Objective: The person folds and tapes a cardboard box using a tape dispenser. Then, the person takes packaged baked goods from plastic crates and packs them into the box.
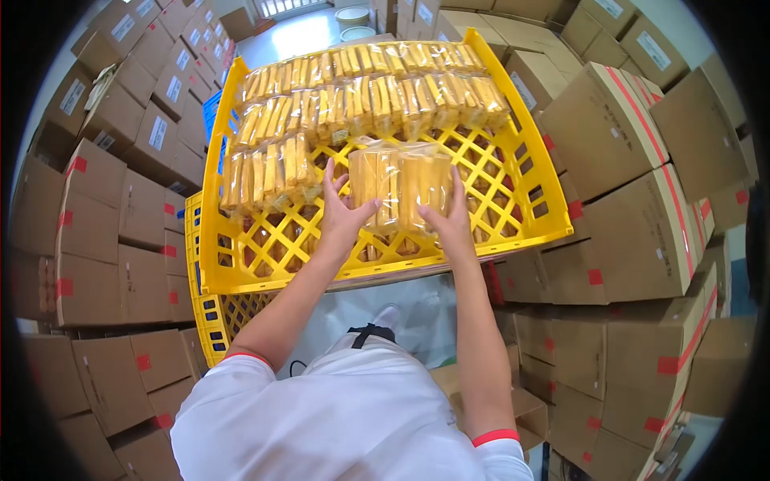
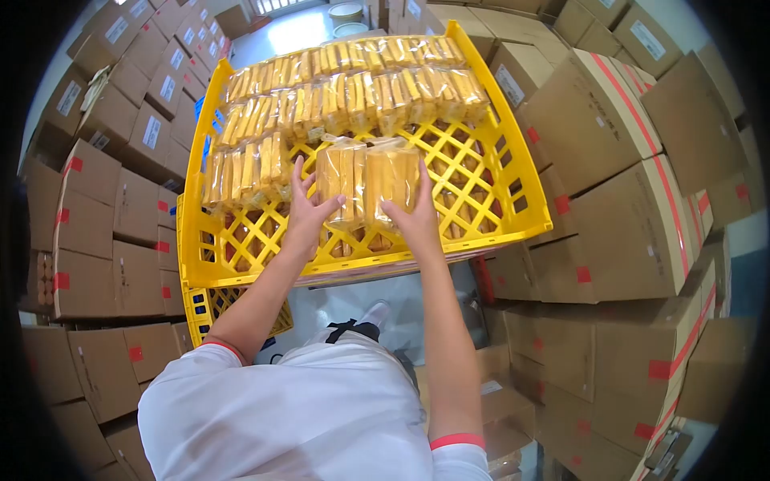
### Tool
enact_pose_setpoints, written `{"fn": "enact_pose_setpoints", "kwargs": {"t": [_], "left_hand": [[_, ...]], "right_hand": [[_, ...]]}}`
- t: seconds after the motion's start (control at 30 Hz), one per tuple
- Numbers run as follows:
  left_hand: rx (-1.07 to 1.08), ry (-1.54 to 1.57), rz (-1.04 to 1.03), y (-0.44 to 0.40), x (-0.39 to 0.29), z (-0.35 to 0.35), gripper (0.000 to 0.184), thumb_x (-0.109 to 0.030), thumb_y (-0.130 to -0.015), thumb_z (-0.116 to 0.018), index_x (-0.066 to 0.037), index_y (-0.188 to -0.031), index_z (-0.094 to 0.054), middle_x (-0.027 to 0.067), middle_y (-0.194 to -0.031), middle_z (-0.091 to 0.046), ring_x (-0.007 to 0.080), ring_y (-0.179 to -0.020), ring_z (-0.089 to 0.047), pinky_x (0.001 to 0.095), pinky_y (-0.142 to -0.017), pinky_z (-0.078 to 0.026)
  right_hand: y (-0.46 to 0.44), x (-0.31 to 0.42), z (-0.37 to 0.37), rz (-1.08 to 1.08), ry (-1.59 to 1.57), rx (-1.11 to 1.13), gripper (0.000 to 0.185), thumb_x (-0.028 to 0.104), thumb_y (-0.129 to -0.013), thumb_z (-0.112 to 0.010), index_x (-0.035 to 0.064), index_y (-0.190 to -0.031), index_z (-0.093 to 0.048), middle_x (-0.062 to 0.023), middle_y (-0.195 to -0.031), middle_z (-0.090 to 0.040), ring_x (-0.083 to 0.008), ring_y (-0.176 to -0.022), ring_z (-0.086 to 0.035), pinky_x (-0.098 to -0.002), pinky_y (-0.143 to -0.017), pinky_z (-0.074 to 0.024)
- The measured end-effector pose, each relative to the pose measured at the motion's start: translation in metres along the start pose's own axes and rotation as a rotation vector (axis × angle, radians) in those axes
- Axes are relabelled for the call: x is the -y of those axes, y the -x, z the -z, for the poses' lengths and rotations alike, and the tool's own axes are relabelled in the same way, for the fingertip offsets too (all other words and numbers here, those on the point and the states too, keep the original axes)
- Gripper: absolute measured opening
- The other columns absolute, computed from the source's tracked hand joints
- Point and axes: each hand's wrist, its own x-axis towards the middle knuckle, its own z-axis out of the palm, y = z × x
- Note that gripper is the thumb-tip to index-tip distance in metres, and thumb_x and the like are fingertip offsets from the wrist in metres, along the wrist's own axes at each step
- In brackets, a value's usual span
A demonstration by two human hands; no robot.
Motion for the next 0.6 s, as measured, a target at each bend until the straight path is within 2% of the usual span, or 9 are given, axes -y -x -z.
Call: {"fn": "enact_pose_setpoints", "kwargs": {"t": [0.07,0.17,0.23,0.27,0.3,0.37,0.43,0.5,0.6], "left_hand": [[0.086,0.027,-0.063,0.0,0.0,-0.009,0.111,0.002,-0.085,-0.074,-0.018,-0.166,0.0,0.0203,-0.146,-0.044,0.0249,-0.129,-0.056,0.035,-0.103,-0.051],[0.194,-0.031,-0.224,0.015,-0.002,-0.034,0.113,0.005,-0.082,-0.071,-0.014,-0.166,0.001,0.0199,-0.146,-0.045,0.0254,-0.131,-0.054,0.0377,-0.109,-0.046],[0.188,-0.25,-0.516,0.03,0.0,-0.057,0.112,0.003,-0.082,-0.071,-0.012,-0.166,0.002,0.0187,-0.148,-0.044,0.0272,-0.134,-0.051,0.0402,-0.114,-0.041],[0.229,-0.184,-0.456,0.042,-0.003,-0.068,0.113,0.003,-0.08,-0.072,-0.009,-0.165,0.001,0.018,-0.152,-0.039,0.0288,-0.142,-0.042,0.0427,-0.12,-0.033],[0.259,-0.171,-0.458,0.047,-0.001,-0.075,0.113,0.003,-0.08,-0.072,-0.009,-0.165,0.001,0.018,-0.152,-0.039,0.0288,-0.142,-0.042,0.0427,-0.12,-0.033],[0.314,-0.417,-0.738,0.052,0.003,-0.082,0.11,-0.001,-0.08,-0.072,-0.005,-0.165,-0.002,0.0165,-0.154,-0.033,0.0292,-0.147,-0.033,0.0439,-0.124,-0.025],[0.454,-0.267,-0.675,0.054,0.003,-0.087,0.101,-0.006,-0.082,-0.072,-0.002,-0.163,-0.013,0.0157,-0.16,-0.026,0.0285,-0.152,-0.024,0.0442,-0.126,-0.019],[0.651,-0.245,-0.523,0.058,0.009,-0.092,0.087,-0.009,-0.085,-0.07,-0.001,-0.159,-0.024,0.0154,-0.163,-0.021,0.028,-0.153,-0.024,0.0442,-0.126,-0.021],[0.742,-0.153,-0.454,0.067,-0.003,-0.106,0.08,-0.007,-0.084,-0.075,-0.005,-0.154,-0.034,0.0155,-0.16,-0.031,0.0287,-0.147,-0.036,0.0453,-0.122,-0.032]], "right_hand": [[0.032,0.037,0.012,-0.04,-0.423,-0.044,0.1,0.008,-0.082,-0.075,0.0071,-0.163,-0.016,-0.0175,-0.153,-0.044,-0.0288,-0.143,-0.045,-0.0411,-0.119,-0.0364],[0.068,0.038,0.042,0.046,-0.554,-0.043,0.094,0.005,-0.082,-0.073,0.0064,-0.161,-0.021,-0.0153,-0.153,-0.044,-0.027,-0.142,-0.046,-0.0408,-0.119,-0.0354],[0.088,0.043,0.053,0.094,-0.559,-0.085,0.092,0.004,-0.081,-0.076,0.0052,-0.158,-0.025,-0.0128,-0.152,-0.046,-0.0256,-0.142,-0.046,-0.041,-0.119,-0.0358],[0.096,0.046,0.059,0.108,-0.461,-0.076,0.094,0.004,-0.08,-0.078,0.0045,-0.157,-0.025,-0.0123,-0.151,-0.047,-0.025,-0.141,-0.046,-0.0407,-0.119,-0.0357],[0.103,0.049,0.066,0.119,-0.363,-0.066,0.095,0.004,-0.079,-0.08,0.0038,-0.157,-0.026,-0.0117,-0.149,-0.048,-0.0244,-0.141,-0.046,-0.0404,-0.119,-0.0355],[0.115,0.045,0.084,0.16,-0.264,-0.1,0.095,0.003,-0.078,-0.082,0.0034,-0.156,-0.028,-0.0114,-0.149,-0.048,-0.0233,-0.14,-0.046,-0.0396,-0.118,-0.0367],[0.131,0.052,0.094,0.041,-0.098,-0.13,0.09,0.003,-0.081,-0.081,0.0029,-0.155,-0.029,-0.0116,-0.149,-0.048,-0.023,-0.137,-0.049,-0.0386,-0.116,-0.0388],[0.149,0.056,0.104,0.069,-0.061,-0.176,0.095,0.001,-0.081,-0.08,0.0033,-0.159,-0.025,-0.0117,-0.149,-0.049,-0.0229,-0.136,-0.052,-0.0382,-0.115,-0.0404],[0.174,0.068,0.11,0.139,-0.04,-0.333,0.107,0.0,-0.08,-0.081,0.005,-0.164,-0.014,-0.0131,-0.152,-0.048,-0.0237,-0.138,-0.05,-0.0387,-0.116,-0.0391]]}}
